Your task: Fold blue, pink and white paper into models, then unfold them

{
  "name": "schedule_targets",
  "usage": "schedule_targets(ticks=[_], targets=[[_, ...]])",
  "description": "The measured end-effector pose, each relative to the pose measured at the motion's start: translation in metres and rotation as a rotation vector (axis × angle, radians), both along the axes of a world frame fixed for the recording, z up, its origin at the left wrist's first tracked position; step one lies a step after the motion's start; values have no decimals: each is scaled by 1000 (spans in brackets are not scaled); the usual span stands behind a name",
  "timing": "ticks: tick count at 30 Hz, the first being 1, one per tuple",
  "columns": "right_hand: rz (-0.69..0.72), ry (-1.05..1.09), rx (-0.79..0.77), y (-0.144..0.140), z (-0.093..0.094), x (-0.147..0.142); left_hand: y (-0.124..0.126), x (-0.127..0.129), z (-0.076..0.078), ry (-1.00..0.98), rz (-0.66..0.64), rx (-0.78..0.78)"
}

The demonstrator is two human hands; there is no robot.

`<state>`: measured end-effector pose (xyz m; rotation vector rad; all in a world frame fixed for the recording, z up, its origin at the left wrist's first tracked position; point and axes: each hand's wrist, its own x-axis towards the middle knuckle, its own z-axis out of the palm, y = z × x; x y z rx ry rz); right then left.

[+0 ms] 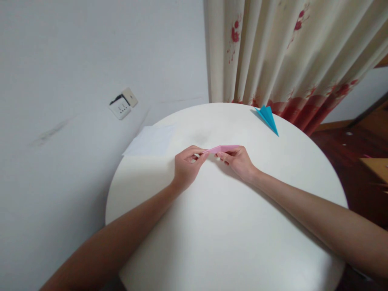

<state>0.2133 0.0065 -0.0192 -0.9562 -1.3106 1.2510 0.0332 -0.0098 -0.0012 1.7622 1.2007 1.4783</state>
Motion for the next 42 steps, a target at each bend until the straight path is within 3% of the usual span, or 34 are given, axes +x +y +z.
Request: schedule_targets(ticks=[9,27,32,37,42], targets=[[30,-17,62,-7,12,-1,0,-2,0,7,-54,91],[35,-40,91,-5,7,0,3,-4,-2,4,-132,228],[40,-72,96,-4,5,1,7,-3,-6,-33,-102,122],[124,-146,145,-7,1,1,7,-1,-6,-27,-191,5],[125,-57,161,-7,4,-1,7,-2,-6,-71,-155,-72]])
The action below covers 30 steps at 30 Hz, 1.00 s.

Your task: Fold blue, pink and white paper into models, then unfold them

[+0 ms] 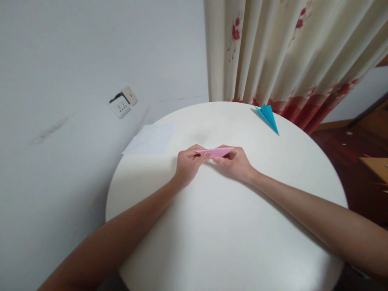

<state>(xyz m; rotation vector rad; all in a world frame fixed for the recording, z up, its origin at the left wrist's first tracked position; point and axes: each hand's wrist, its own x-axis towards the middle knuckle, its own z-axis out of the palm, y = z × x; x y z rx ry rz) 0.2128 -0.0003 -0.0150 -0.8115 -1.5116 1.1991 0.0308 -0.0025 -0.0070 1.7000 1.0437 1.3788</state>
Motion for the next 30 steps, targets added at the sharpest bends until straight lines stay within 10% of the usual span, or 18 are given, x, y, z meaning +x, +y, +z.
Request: schedule_targets(ticks=[30], targets=[[23,-30,-213,0,-5,0,4,3,-13,-145,-44,-427]])
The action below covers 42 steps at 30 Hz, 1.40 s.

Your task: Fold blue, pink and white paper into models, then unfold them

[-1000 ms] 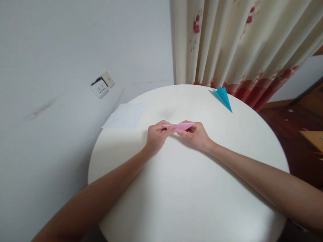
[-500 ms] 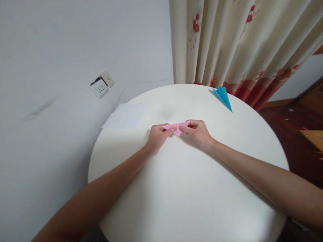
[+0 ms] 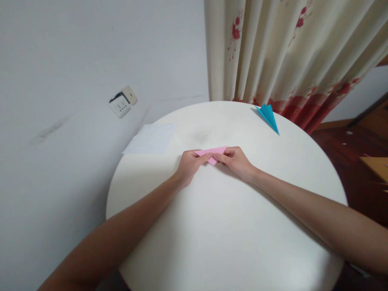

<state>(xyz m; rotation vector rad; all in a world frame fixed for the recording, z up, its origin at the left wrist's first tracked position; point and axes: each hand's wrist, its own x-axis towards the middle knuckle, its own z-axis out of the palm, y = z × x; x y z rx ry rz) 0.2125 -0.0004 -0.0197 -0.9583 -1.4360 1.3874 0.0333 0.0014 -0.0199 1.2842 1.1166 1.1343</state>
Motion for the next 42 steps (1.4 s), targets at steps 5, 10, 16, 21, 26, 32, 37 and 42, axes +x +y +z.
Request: schedule_targets(ticks=[5,10,16,21,26,32,37,42], targets=[[104,-108,77,-2,-4,0,-1,0,1,-18,26,-21],[97,-102,111,0,-5,-1,0,-1,0,8,55,24],[-56,-49,95,2,-2,-2,2,-1,3,1,17,63],[-191,-15,96,6,-2,-1,0,0,5,37,-68,37],[-125,-50,131,7,-6,1,0,-2,1,52,-93,50],[-51,-104,168,8,-9,3,3,-4,-2,15,-26,56],[3,-129,183,6,-7,3,7,-4,-3,-57,59,95],[34,-155,196,4,0,3,9,-5,-3,-76,106,135]])
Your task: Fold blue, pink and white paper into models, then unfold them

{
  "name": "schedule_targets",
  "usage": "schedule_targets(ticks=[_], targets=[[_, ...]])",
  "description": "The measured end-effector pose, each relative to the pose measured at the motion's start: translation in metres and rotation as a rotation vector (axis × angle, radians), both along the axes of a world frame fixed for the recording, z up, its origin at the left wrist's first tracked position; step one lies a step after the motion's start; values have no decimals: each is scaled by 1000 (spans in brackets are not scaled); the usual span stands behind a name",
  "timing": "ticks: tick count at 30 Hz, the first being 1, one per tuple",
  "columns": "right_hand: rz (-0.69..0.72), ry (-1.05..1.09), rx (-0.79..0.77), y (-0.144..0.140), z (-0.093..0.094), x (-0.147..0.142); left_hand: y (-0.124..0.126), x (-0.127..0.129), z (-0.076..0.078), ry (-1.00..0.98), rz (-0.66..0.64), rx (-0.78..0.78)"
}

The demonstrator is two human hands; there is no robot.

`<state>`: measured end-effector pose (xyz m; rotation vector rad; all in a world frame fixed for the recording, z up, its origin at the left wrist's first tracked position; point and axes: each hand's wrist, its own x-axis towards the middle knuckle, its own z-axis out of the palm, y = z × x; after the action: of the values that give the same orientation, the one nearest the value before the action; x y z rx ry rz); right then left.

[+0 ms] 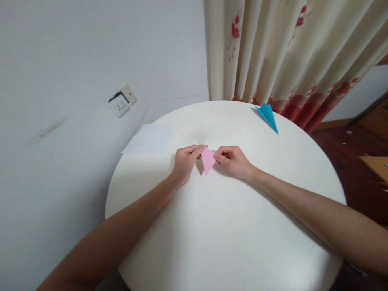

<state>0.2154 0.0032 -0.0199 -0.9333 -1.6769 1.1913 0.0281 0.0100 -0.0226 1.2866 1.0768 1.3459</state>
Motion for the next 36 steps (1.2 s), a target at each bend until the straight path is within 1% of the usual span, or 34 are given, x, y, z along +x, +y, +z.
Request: schedule_targets(ticks=[4,12,14,19,21,27,32,36], targets=[[15,-5,6,-1,3,1,0,0,1,-10,34,5],[6,34,-53,2,-1,1,-1,3,9,-149,-18,-91],[7,72,-85,2,-1,0,-3,4,10,-180,-62,-102],[0,210,-195,2,-1,1,-9,7,10,-171,-316,-139],[0,239,-225,3,-2,2,-11,7,11,-160,-376,-149],[32,293,-255,3,-5,2,-14,8,14,-144,-403,-136],[11,325,-269,3,-3,0,-15,7,15,-127,-408,-168],[33,342,-279,3,-3,0,-16,7,15,-139,-435,-135]])
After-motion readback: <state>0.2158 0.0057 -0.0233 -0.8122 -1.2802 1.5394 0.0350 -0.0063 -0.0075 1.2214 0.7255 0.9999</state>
